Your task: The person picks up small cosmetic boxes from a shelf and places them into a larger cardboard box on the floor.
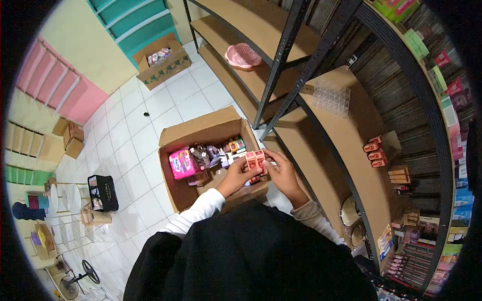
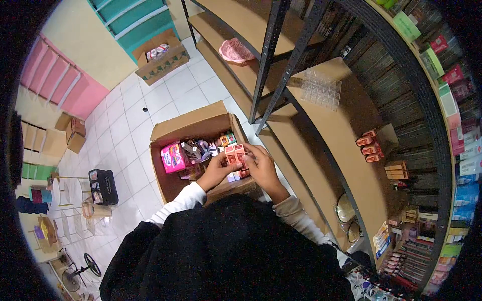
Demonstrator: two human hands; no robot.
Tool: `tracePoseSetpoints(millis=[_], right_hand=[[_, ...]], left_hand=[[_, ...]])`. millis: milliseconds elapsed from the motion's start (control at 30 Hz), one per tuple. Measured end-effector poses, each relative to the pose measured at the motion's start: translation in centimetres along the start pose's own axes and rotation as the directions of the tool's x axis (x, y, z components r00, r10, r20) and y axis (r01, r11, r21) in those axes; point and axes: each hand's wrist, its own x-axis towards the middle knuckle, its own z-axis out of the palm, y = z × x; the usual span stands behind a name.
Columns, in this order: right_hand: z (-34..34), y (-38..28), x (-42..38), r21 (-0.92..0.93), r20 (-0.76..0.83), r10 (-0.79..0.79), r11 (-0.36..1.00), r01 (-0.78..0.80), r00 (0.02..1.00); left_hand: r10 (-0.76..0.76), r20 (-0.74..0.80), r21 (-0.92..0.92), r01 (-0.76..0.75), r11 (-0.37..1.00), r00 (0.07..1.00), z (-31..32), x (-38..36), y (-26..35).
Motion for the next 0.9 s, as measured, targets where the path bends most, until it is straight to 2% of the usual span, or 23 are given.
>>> tracePoseSetpoints(millis=[100, 167, 200, 233, 267, 333, 367, 400, 433, 500, 600, 667, 733, 767, 867, 900], right_hand=[[0.4, 1.0, 0.4, -0.019, 0.028, 0.068, 0.998, -0.068, 0.997], [0.6, 0.9, 0.5, 0.009, 0.058, 0.177, 0.984, -0.178, 0.982], [0.6, 1.1, 0.5, -0.051, 0.021, 0.145, 0.988, -0.144, 0.989], [0.5, 1.3, 0.6, -0.11, -0.015, 0.112, 0.988, -0.112, 0.994], [0.2, 1.6, 0.6, -0.171, -0.047, 0.074, 0.982, -0.081, 0.996], [-0.3, 2.5, 0.1, -0.243, -0.114, 0.054, 0.967, -0.081, 0.992], [-0.6, 2.9, -0.3, -0.245, -0.149, 0.068, 0.964, -0.103, 0.987], [-0.9, 3.2, -0.6, -0.247, -0.185, 0.08, 0.961, -0.125, 0.979], [-1.4, 2.2, -0.9, -0.307, -0.195, 0.126, 0.934, -0.182, 0.973], [-2.0, 2.5, -1.7, -0.275, -0.22, 0.155, 0.937, -0.214, 0.963], [-3.1, 3.0, -3.1, -0.296, -0.249, 0.187, 0.919, -0.259, 0.95], [-3.6, 3.1, -4.1, -0.352, -0.272, 0.195, 0.891, -0.286, 0.942], [-4.2, 2.9, -5.1, -0.429, -0.296, 0.188, 0.85, -0.306, 0.937], [-4.5, 2.7, -5.6, -0.419, -0.303, 0.221, 0.842, -0.339, 0.927], [-5.1, 2.5, -6.2, -0.387, -0.326, 0.296, 0.825, -0.412, 0.898], [-5.0, 2.6, -6.5, -0.378, -0.339, 0.31, 0.82, -0.43, 0.888]], left_hand=[[0.046, 0.018, -0.008, -0.046, 0.999, 0.999, -0.5, 0.2, -0.2], [-0.062, -0.044, -0.056, 0.06, 0.997, 0.997, -1.6, 0.7, -1.2], [-0.123, -0.073, -0.083, 0.117, 0.99, 0.99, -2.4, 1.0, -2.1], [-0.111, -0.118, -0.061, 0.105, 0.993, 0.987, -3.4, 1.6, -3.3], [-0.15, -0.17, -0.201, 0.115, 0.973, 0.974, -4.4, 2.3, -5.0], [-0.228, -0.2, -0.174, 0.194, 0.965, 0.953, -6.7, 3.3, -8.4], [-0.313, -0.227, -0.115, 0.294, 0.949, 0.922, -7.2, 3.5, -9.7], [-0.308, -0.254, -0.062, 0.302, 0.951, 0.917, -7.3, 3.7, -11.4], [-0.358, -0.245, -0.043, 0.359, 0.932, 0.901, -8.3, 4.6, -15.6], [-0.375, -0.259, -0.151, 0.347, 0.926, 0.89, -7.7, 5.5, -19.2], [-0.391, -0.5, 0.095, 0.498, 0.862, 0.772, -4.1, 5.7, -16.6], [-0.465, -0.426, 0.018, 0.521, 0.854, 0.776, -4.7, 7.2, -21.5], [-0.544, -0.389, -0.062, 0.569, 0.82, 0.743, -3.3, 7.4, -20.1], [-0.51, -0.302, -0.207, 0.467, 0.86, 0.805, -6.1, 9.2, -30.8], [-0.41, -0.447, 0.256, 0.553, 0.793, 0.795, -5.0, 8.4, -26.6], [-0.321, -0.479, 0.311, 0.5, 0.808, 0.817, -4.8, 8.3, -27.0]])
